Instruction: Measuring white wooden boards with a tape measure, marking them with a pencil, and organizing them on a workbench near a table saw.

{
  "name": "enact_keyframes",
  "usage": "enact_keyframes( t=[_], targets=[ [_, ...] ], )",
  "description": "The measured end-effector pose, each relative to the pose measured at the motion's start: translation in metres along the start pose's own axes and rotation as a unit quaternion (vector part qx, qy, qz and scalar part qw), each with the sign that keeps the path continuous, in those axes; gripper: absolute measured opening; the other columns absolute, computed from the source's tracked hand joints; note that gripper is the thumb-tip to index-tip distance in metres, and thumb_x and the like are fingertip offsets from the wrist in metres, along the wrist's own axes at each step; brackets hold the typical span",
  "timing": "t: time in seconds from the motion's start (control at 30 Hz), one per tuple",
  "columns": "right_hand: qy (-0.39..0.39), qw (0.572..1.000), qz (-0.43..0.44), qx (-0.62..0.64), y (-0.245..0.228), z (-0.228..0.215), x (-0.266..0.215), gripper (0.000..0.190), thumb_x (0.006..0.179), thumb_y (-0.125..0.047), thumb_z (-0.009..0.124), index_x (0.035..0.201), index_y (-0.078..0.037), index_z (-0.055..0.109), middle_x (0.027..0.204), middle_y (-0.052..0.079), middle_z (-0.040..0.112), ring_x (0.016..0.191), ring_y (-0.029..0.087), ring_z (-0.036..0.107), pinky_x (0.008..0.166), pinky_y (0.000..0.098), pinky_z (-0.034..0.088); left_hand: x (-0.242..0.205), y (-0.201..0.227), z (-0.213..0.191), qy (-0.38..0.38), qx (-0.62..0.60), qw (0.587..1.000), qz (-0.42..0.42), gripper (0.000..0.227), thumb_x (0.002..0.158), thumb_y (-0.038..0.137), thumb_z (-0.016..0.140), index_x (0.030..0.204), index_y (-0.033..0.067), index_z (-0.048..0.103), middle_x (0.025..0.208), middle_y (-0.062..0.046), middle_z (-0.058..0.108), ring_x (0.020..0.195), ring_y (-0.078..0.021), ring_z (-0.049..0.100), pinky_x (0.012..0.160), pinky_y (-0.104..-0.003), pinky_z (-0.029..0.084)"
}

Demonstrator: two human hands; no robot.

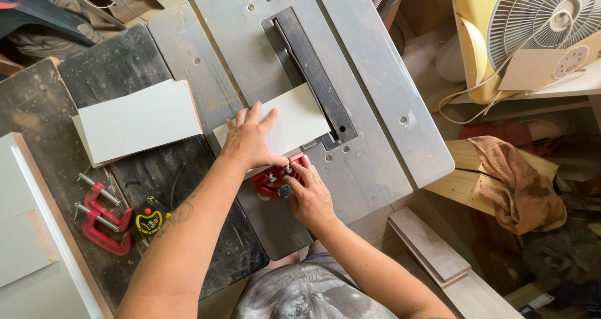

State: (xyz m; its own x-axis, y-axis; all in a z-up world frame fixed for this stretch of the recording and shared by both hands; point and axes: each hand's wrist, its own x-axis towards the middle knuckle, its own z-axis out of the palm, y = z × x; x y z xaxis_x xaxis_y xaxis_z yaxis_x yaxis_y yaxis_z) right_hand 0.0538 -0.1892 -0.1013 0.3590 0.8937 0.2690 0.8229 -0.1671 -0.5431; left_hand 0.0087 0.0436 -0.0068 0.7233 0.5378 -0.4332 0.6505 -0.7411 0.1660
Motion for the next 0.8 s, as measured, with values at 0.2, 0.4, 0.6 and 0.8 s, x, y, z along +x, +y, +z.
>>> enact_keyframes(
  t=[0.2,0.4,0.6,0.8],
  targets=[
    [0.0,1.0,0.002,0.007,-0.001,0.002,0.006,0.043,0.082,-0.013,0.073,0.124,-0.023,0.069,0.148,0.01,0.057,0.152,0.041,0.045,0.122,0.0472,0.041,0.005,-0.003,-0.003,0.003,0.001,1.0,-0.002,0.135,0.047,0.09,0.077,0.162,0.0292,0.046,0.168,-0.013,0.039,0.149,-0.0403,0.04,0.114,-0.078,0.034],
    [0.0,1.0,0.002,-0.003,-0.003,0.0,0.012,0.041,0.084,-0.015,0.072,0.124,-0.024,0.069,0.148,0.008,0.056,0.152,0.04,0.044,0.122,0.0459,0.04,0.008,-0.005,-0.007,-0.007,0.01,1.0,-0.002,0.136,0.047,0.09,0.077,0.163,0.0296,0.044,0.169,-0.013,0.037,0.15,-0.0403,0.039,0.114,-0.079,0.035],
    [0.008,1.0,0.003,0.002,-0.002,0.004,0.018,0.039,0.085,-0.014,0.07,0.123,-0.023,0.07,0.148,0.009,0.057,0.152,0.04,0.045,0.122,0.046,0.04,0.012,-0.009,-0.011,-0.002,-0.01,1.0,-0.004,0.135,0.047,0.089,0.078,0.163,0.0292,0.045,0.169,-0.013,0.038,0.15,-0.0409,0.038,0.114,-0.079,0.033],
    [0.005,1.0,0.003,-0.001,-0.002,0.006,0.021,0.041,0.083,-0.014,0.072,0.123,-0.023,0.069,0.148,0.008,0.057,0.152,0.04,0.045,0.122,0.046,0.041,0.015,-0.011,-0.012,-0.001,-0.01,1.0,-0.006,0.135,0.046,0.089,0.079,0.163,0.0291,0.046,0.169,-0.013,0.038,0.15,-0.0405,0.039,0.115,-0.078,0.034]
  ],
)
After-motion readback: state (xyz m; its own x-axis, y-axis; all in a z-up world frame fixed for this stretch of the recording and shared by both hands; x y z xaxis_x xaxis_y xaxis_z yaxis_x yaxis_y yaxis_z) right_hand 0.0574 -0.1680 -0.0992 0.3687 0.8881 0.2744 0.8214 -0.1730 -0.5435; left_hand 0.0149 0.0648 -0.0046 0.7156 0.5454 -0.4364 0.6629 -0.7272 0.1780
